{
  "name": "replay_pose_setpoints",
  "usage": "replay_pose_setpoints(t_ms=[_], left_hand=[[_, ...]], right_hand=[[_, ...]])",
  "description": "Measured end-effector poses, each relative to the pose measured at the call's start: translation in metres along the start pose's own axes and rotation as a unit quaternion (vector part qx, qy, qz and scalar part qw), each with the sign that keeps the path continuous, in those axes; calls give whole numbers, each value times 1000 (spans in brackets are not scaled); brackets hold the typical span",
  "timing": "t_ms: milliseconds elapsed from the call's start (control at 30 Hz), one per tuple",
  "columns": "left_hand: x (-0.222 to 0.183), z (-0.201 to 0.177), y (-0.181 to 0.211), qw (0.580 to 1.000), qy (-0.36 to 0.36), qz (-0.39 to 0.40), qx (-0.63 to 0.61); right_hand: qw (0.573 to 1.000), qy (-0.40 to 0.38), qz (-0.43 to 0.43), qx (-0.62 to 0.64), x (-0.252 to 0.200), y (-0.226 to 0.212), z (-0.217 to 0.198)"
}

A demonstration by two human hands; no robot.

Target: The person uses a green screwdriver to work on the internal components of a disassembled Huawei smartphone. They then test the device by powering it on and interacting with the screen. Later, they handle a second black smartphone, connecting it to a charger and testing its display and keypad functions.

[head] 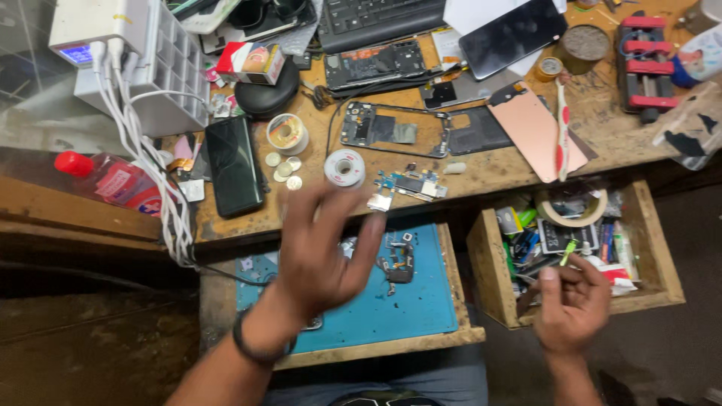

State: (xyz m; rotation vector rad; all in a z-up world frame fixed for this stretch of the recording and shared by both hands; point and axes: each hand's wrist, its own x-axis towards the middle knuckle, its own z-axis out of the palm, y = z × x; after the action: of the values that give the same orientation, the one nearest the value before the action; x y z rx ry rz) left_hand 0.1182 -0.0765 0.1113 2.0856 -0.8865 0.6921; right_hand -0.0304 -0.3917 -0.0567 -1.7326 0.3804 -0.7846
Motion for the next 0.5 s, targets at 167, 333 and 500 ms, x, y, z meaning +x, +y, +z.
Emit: replay_pose_setpoints(t_ms=[167, 333, 500], left_hand=[[116, 109, -46, 992, -57, 12, -113], [198, 228, -76, 982, -174, -52, 57], [227, 276, -70, 920, -326, -123, 179]], right_hand=[[996, -6, -47, -78, 1, -14, 14], [997, 4, -50, -66, 10, -24, 18], [995, 19, -51, -81, 13, -29, 18]])
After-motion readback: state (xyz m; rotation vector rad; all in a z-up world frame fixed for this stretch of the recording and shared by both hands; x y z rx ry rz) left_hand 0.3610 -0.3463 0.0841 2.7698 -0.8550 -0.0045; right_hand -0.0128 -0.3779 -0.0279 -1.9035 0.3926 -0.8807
